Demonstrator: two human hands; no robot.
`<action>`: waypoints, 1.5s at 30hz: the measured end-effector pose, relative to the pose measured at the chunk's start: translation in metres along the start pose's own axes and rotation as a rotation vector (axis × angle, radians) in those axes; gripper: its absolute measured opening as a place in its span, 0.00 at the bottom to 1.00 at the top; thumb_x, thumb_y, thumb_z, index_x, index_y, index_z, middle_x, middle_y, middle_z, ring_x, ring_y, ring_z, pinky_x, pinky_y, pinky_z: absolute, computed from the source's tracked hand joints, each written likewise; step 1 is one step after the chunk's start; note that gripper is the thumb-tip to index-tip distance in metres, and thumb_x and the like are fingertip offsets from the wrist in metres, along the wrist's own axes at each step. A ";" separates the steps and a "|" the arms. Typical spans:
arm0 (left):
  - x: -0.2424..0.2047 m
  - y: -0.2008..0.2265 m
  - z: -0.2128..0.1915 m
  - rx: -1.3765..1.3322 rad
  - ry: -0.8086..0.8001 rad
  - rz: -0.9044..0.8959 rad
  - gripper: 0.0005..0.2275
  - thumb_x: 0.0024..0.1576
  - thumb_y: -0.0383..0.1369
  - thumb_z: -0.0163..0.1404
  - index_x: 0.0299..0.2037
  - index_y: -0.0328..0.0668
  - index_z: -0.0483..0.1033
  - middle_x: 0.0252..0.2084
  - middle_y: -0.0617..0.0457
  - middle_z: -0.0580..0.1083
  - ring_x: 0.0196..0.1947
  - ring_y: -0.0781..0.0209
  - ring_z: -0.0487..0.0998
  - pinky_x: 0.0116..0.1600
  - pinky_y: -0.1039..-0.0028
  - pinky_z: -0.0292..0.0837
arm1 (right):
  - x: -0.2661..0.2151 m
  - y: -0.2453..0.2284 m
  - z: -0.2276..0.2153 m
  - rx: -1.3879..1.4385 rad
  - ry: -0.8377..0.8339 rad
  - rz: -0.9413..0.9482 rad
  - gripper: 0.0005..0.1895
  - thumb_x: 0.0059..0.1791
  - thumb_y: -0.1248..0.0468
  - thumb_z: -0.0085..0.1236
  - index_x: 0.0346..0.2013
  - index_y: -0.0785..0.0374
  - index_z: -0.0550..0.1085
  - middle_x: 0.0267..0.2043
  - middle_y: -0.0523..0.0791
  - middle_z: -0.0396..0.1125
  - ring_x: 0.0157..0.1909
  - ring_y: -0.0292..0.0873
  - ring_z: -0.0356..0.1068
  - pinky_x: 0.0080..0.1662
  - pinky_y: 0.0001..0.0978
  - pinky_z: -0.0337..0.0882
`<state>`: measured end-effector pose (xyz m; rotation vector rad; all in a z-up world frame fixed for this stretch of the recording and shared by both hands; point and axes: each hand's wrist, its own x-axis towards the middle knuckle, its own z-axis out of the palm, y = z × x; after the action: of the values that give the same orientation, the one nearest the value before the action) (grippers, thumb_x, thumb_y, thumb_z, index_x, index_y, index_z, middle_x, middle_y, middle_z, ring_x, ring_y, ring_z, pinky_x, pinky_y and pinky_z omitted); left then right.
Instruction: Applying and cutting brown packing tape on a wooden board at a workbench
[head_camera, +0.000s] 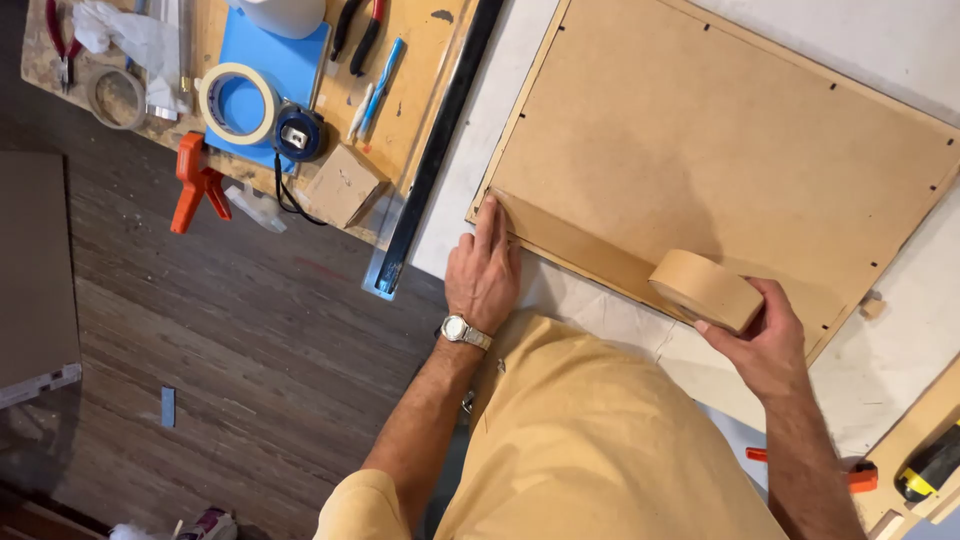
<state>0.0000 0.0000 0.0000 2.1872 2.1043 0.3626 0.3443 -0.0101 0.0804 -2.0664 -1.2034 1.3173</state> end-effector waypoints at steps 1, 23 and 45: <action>-0.003 0.001 0.001 0.001 -0.002 -0.003 0.24 0.66 0.36 0.46 0.70 0.31 0.63 0.74 0.44 0.59 0.30 0.49 0.67 0.28 0.62 0.63 | -0.001 -0.001 0.000 -0.002 -0.003 0.001 0.35 0.38 0.69 0.69 0.58 0.62 0.68 0.54 0.46 0.68 0.53 0.41 0.67 0.50 0.34 0.71; -0.005 0.009 -0.008 0.050 -0.125 -0.047 0.36 0.64 0.59 0.40 0.72 0.36 0.61 0.78 0.43 0.51 0.24 0.49 0.74 0.25 0.61 0.69 | -0.009 -0.014 0.007 -0.242 -0.003 -0.205 0.36 0.38 0.68 0.68 0.61 0.61 0.68 0.58 0.44 0.68 0.59 0.42 0.66 0.58 0.34 0.65; 0.001 0.012 -0.023 0.185 -0.418 -0.163 0.43 0.60 0.58 0.49 0.79 0.44 0.45 0.82 0.48 0.39 0.38 0.39 0.84 0.35 0.56 0.81 | -0.054 0.109 -0.139 -0.169 0.238 -0.212 0.36 0.31 0.70 0.74 0.53 0.61 0.74 0.58 0.47 0.70 0.65 0.52 0.67 0.64 0.43 0.68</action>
<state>0.0062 -0.0024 0.0254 1.9404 2.1168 -0.2888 0.5050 -0.0996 0.0970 -2.0712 -1.4179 0.8735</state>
